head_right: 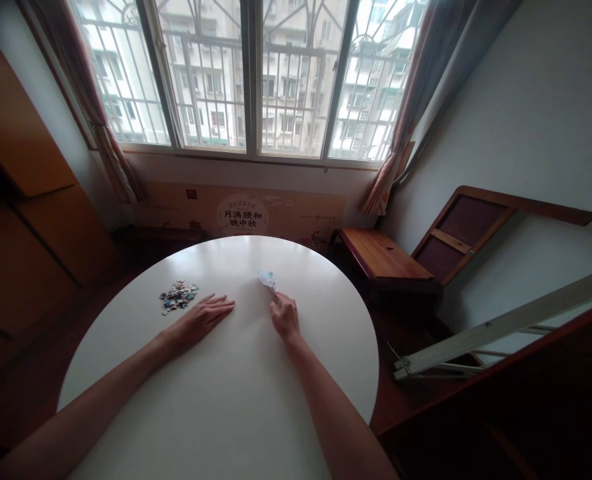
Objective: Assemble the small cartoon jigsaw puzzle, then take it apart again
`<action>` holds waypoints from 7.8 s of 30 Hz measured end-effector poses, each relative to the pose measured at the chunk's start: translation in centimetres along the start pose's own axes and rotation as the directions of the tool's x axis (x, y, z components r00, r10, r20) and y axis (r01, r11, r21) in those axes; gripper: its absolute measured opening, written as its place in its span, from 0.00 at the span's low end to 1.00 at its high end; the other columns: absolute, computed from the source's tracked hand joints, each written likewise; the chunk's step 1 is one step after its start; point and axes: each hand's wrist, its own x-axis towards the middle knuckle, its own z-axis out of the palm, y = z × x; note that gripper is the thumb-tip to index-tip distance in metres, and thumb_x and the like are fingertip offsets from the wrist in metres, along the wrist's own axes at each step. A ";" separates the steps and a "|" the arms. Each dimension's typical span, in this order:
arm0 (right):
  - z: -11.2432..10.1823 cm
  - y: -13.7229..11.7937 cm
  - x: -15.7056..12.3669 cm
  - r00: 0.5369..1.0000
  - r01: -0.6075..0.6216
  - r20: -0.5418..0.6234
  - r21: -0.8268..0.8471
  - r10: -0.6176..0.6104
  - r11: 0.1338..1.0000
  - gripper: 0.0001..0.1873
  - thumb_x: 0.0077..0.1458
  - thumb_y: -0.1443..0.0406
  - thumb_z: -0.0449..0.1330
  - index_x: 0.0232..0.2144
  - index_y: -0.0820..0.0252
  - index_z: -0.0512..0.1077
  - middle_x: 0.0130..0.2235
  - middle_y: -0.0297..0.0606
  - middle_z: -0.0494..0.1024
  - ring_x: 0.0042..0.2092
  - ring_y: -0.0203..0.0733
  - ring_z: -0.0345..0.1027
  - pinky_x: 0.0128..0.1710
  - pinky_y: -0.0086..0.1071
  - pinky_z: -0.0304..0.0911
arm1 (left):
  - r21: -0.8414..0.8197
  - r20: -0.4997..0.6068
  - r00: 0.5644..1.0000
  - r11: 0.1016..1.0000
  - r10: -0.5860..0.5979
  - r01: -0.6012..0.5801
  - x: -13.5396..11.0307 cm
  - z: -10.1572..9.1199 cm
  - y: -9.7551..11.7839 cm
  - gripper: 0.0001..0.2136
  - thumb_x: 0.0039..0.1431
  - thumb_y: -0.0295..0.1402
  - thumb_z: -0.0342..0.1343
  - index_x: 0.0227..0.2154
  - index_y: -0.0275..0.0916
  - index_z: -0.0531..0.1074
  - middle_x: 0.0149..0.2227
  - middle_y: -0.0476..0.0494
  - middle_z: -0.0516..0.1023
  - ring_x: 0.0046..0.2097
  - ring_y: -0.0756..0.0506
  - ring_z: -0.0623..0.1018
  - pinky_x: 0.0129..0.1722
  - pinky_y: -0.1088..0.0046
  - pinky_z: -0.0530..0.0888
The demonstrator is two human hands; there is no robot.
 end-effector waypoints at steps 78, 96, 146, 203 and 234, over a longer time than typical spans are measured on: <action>-1.2 -1.7 -1.1 0.982 0.094 0.186 -0.484 -0.003 0.870 0.18 0.57 0.60 0.52 0.19 0.59 0.73 0.23 0.38 0.75 0.25 0.36 0.63 0.26 0.30 0.43 | -0.066 0.046 0.988 0.986 -0.149 0.152 -2.0 -0.1 -1.3 0.28 0.60 0.52 0.47 0.60 0.47 0.61 0.64 0.40 0.56 0.65 0.36 0.57 0.63 0.52 0.53; -0.9 -2.6 -1.6 0.960 0.279 0.135 -0.416 -0.244 0.865 0.16 0.59 0.58 0.52 0.44 0.58 0.74 0.49 0.47 0.73 0.52 0.50 0.60 0.51 0.41 0.54 | 0.019 0.073 0.986 0.989 -0.150 0.149 -1.9 0.0 -0.7 0.35 0.57 0.55 0.47 0.64 0.46 0.51 0.67 0.39 0.49 0.67 0.33 0.49 0.63 0.49 0.48; 0.1 -2.6 -1.4 0.895 0.205 0.438 -0.570 0.082 0.795 0.37 0.58 0.43 0.41 0.64 0.50 0.50 0.68 0.42 0.42 0.68 0.55 0.31 0.63 0.50 0.27 | 0.067 0.171 0.956 0.971 -0.236 0.228 -1.5 0.1 -0.2 0.38 0.55 0.61 0.42 0.65 0.45 0.50 0.67 0.39 0.44 0.67 0.33 0.47 0.63 0.50 0.45; -0.5 -3.3 -1.9 0.952 0.184 0.302 -0.431 -0.051 0.883 0.37 0.60 0.53 0.48 0.66 0.56 0.43 0.63 0.45 0.58 0.64 0.51 0.47 0.62 0.45 0.42 | 0.086 -0.483 0.764 0.845 -0.428 0.528 -1.9 -1.9 -2.7 0.31 0.65 0.48 0.34 0.64 0.34 0.51 0.65 0.39 0.55 0.67 0.39 0.47 0.64 0.57 0.49; 0.2 -0.5 -0.2 0.997 -0.035 -0.067 0.121 0.043 0.992 0.18 0.55 0.61 0.53 0.44 0.64 0.73 0.41 0.46 0.78 0.38 0.43 0.73 0.39 0.36 0.69 | 0.075 -0.419 0.623 0.658 -0.661 0.749 -2.9 -1.2 -5.9 0.32 0.57 0.52 0.48 0.60 0.39 0.61 0.65 0.33 0.53 0.66 0.31 0.50 0.62 0.45 0.47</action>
